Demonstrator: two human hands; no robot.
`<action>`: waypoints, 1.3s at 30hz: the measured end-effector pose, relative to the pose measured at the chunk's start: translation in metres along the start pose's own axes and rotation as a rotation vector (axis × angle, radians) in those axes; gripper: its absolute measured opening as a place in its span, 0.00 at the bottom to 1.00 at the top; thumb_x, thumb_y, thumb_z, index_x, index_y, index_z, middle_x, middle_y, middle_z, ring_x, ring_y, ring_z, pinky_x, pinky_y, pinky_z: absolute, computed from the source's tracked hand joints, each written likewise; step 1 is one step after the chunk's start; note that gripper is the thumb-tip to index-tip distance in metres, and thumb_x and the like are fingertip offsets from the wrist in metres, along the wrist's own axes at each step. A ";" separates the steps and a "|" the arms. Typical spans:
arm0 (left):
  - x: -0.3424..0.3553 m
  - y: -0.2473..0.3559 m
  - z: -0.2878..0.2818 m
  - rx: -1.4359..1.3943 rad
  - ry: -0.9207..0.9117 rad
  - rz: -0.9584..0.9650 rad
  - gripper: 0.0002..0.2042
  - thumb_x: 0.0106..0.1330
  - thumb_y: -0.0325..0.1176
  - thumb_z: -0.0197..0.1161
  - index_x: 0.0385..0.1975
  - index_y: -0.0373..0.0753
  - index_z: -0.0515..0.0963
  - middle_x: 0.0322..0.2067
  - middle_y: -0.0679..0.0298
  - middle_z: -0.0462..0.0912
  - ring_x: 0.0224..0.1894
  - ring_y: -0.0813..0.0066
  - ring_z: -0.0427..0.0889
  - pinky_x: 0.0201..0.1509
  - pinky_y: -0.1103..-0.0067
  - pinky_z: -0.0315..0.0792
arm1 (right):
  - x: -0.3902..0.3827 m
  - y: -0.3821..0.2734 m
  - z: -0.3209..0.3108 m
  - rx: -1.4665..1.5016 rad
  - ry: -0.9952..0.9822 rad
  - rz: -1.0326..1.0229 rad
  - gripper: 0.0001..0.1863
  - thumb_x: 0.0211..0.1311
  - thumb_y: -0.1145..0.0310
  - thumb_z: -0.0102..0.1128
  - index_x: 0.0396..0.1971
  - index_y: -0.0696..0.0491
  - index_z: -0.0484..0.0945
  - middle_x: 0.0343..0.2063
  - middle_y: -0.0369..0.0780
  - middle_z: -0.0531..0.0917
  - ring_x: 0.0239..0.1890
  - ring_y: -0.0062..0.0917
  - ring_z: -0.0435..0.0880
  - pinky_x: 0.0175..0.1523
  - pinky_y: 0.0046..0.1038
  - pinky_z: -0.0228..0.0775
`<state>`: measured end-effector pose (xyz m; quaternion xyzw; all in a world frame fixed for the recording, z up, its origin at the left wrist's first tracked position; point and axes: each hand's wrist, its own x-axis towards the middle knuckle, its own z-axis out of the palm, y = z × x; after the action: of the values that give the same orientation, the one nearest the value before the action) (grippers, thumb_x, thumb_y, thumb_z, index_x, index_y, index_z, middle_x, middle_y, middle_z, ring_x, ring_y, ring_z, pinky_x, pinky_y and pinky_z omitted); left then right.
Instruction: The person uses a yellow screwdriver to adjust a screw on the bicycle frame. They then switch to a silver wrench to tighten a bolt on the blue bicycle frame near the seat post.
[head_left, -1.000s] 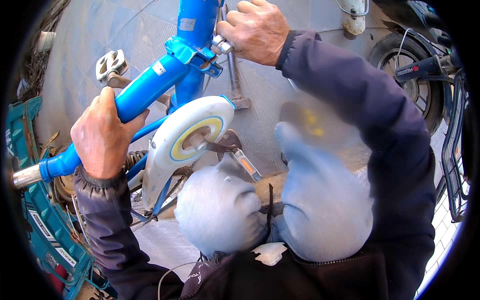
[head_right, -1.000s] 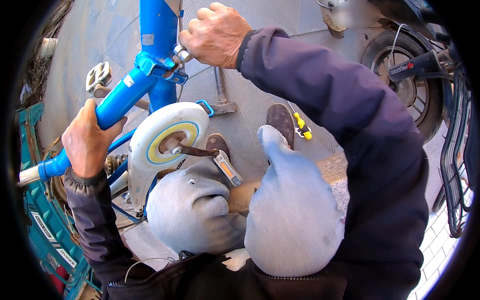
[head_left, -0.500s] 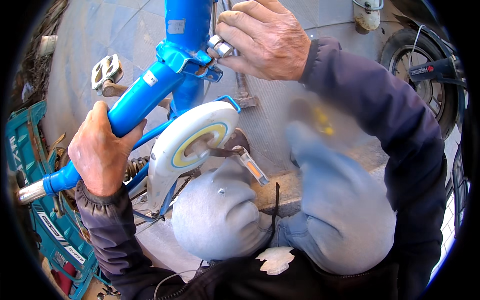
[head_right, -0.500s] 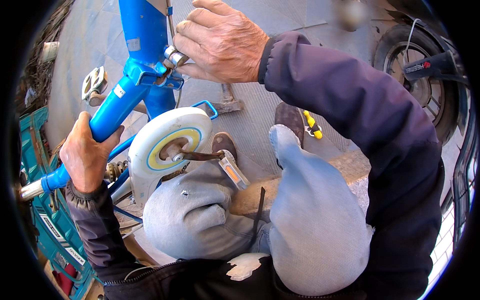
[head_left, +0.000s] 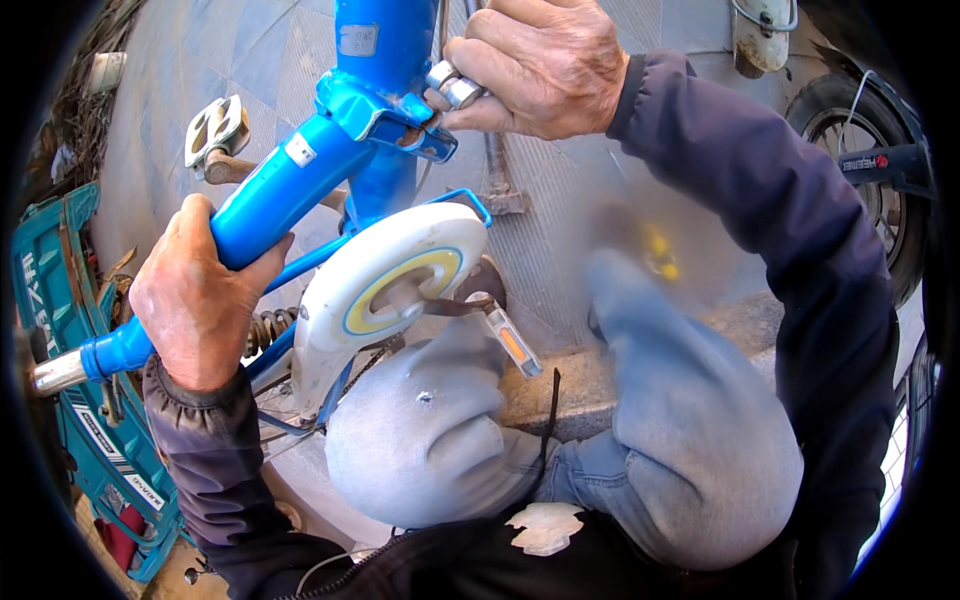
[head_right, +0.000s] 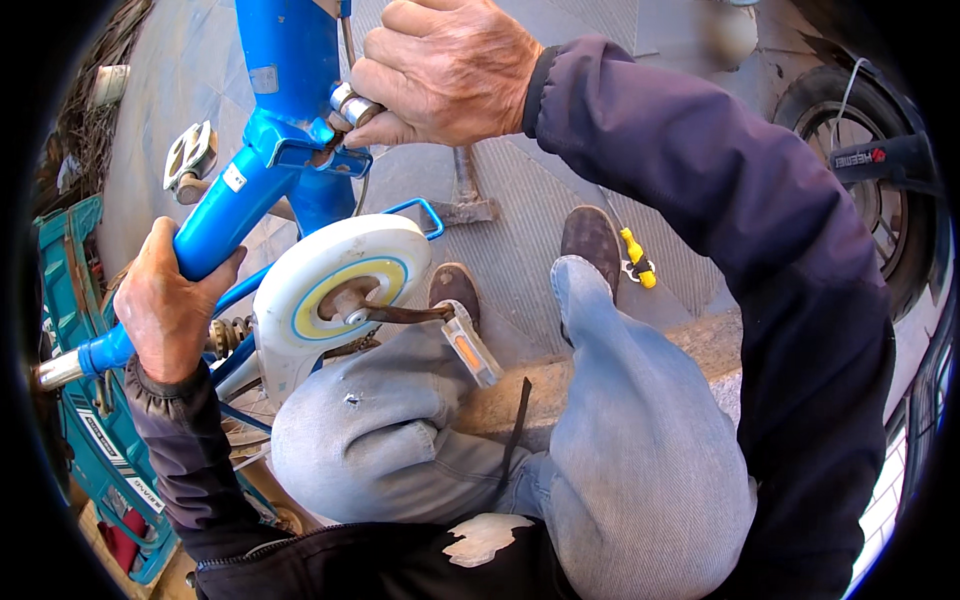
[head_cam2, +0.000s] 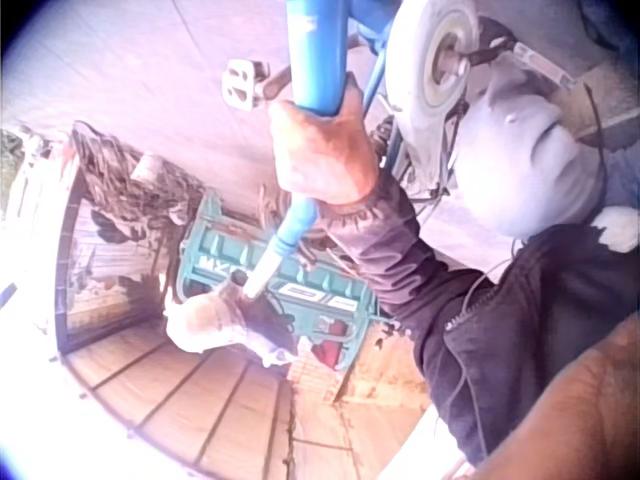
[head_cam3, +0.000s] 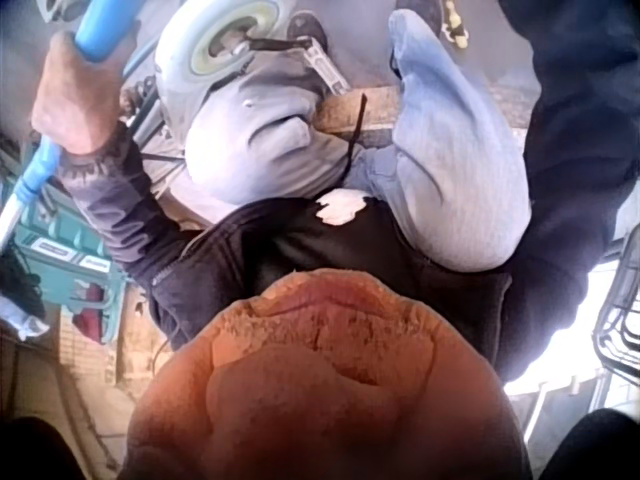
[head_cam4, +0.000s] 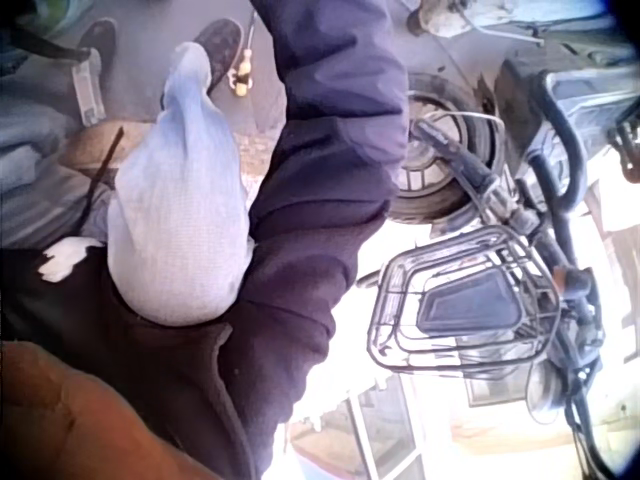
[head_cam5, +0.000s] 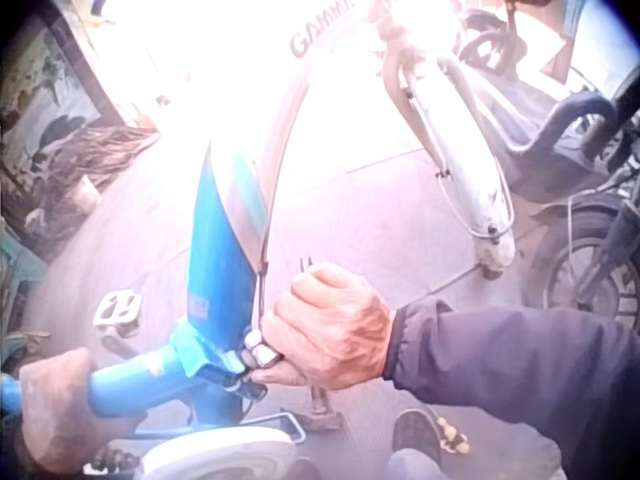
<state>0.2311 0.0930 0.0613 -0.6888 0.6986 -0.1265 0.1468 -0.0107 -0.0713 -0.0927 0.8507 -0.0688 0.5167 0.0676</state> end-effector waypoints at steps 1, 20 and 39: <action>0.000 0.000 0.000 -0.001 0.001 0.002 0.24 0.50 0.49 0.80 0.30 0.41 0.72 0.24 0.54 0.82 0.25 0.60 0.84 0.30 0.69 0.78 | -0.001 0.001 0.000 0.013 -0.028 0.013 0.19 0.52 0.53 0.70 0.20 0.49 0.71 0.18 0.35 0.67 0.21 0.27 0.67 0.29 0.29 0.58; -0.001 -0.001 0.002 -0.053 0.070 0.022 0.24 0.50 0.46 0.80 0.27 0.39 0.70 0.22 0.56 0.77 0.25 0.57 0.80 0.31 0.66 0.74 | -0.017 -0.007 -0.033 1.642 0.458 1.428 0.31 0.76 0.44 0.45 0.52 0.61 0.77 0.45 0.45 0.84 0.51 0.32 0.82 0.60 0.35 0.72; 0.014 0.074 -0.028 -0.403 0.367 0.289 0.36 0.47 0.24 0.77 0.60 0.34 0.71 0.57 0.48 0.73 0.57 0.49 0.78 0.59 0.64 0.77 | 0.010 -0.020 0.024 2.012 0.974 1.445 0.30 0.77 0.49 0.45 0.12 0.45 0.57 0.07 0.31 0.55 0.09 0.20 0.52 0.19 0.28 0.50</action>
<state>0.1522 0.0793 0.0584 -0.5633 0.8151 -0.0856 -0.1048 0.0183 -0.0569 -0.0950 0.0318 -0.0615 0.5113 -0.8566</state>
